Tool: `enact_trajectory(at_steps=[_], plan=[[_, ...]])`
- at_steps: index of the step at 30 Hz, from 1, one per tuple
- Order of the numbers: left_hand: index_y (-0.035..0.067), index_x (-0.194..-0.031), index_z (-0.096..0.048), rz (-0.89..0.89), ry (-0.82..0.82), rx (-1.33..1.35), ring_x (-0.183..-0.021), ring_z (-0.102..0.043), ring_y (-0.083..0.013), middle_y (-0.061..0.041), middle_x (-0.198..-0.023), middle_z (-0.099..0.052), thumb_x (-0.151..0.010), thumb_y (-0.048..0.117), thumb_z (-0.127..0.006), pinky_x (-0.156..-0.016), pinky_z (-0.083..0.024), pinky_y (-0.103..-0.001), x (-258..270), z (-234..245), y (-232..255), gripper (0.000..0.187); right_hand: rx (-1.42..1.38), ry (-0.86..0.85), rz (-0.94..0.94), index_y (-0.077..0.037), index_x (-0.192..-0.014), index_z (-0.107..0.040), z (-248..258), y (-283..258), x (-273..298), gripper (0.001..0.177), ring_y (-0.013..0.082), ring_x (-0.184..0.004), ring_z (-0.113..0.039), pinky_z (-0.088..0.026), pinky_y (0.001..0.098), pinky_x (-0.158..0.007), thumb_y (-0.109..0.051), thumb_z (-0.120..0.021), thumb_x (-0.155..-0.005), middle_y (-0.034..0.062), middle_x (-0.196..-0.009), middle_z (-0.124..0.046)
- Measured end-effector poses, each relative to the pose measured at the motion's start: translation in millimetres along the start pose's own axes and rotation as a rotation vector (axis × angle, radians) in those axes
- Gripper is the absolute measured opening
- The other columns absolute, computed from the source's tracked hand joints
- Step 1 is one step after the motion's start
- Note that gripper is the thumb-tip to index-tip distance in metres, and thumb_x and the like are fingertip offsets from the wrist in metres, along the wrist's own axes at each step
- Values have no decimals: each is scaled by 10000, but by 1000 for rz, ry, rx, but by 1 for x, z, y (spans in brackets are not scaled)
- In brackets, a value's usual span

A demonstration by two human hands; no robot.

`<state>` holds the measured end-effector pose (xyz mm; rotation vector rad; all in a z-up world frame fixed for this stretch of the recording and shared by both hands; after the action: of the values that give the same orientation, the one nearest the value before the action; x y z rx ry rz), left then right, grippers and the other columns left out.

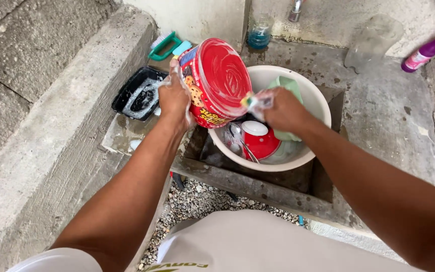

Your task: Wash dishes, cups, and plastic containers in an outdoor sink basin using a sponge and soap.

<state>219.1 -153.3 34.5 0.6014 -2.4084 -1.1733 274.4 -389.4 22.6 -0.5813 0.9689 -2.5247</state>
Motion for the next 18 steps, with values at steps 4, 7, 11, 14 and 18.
enact_trajectory(at_steps=[4, 7, 11, 14, 18], plan=[[55, -1138, -562, 118, -32, -47, -761, -754, -270, -151, -925, -742, -1015, 427, -474, -689, -670, -536, 15, -18, -20, 402, 147, 299, 87, -86, -1235, -744, 50, 8, -49, 329, 209, -844, -712, -576, 385, -781, -218, -735, -934, 177, -1078, -775], [-11, -1139, -570, 179, -92, -45, -754, -746, -288, -164, -922, -738, -1034, 444, -500, -674, -657, -546, 16, -27, -38, 472, 16, 408, 246, -86, -1221, -755, 64, -34, -51, 292, 166, -815, -688, -555, 375, -752, -213, -716, -960, 134, -1075, -764], [21, -1134, -599, 138, -160, 9, -760, -748, -280, -150, -931, -748, -1023, 413, -513, -686, -640, -527, 2, -26, -45, 416, -57, 279, 257, -123, -1230, -725, 58, -93, -9, 276, 175, -717, -640, -541, 378, -668, -216, -617, -994, 86, -1035, -765], [-19, -1113, -637, 83, -220, 48, -767, -751, -270, -153, -951, -753, -1043, 407, -514, -713, -650, -506, -6, -28, -40, 450, 37, 121, 370, -136, -1235, -723, 39, -110, 18, 288, 185, -706, -636, -531, 384, -667, -197, -606, -978, 109, -1000, -757], [-13, -1100, -629, 56, -160, 30, -764, -750, -272, -150, -961, -755, -1038, 398, -519, -705, -649, -497, -2, -20, -24, 430, 84, -156, 403, -91, -1189, -757, 15, -79, 31, 274, 178, -805, -666, -572, 349, -750, -156, -638, -952, 121, -1054, -765]])
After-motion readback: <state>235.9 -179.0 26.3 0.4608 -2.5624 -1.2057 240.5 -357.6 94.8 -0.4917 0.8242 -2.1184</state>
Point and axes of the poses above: each hand's wrist, its own x-axis away from the middle knuckle, its own z-axis out of the back of the hand, y = z × x, the point moved 10 cm from there along -x, towards the middle knuckle
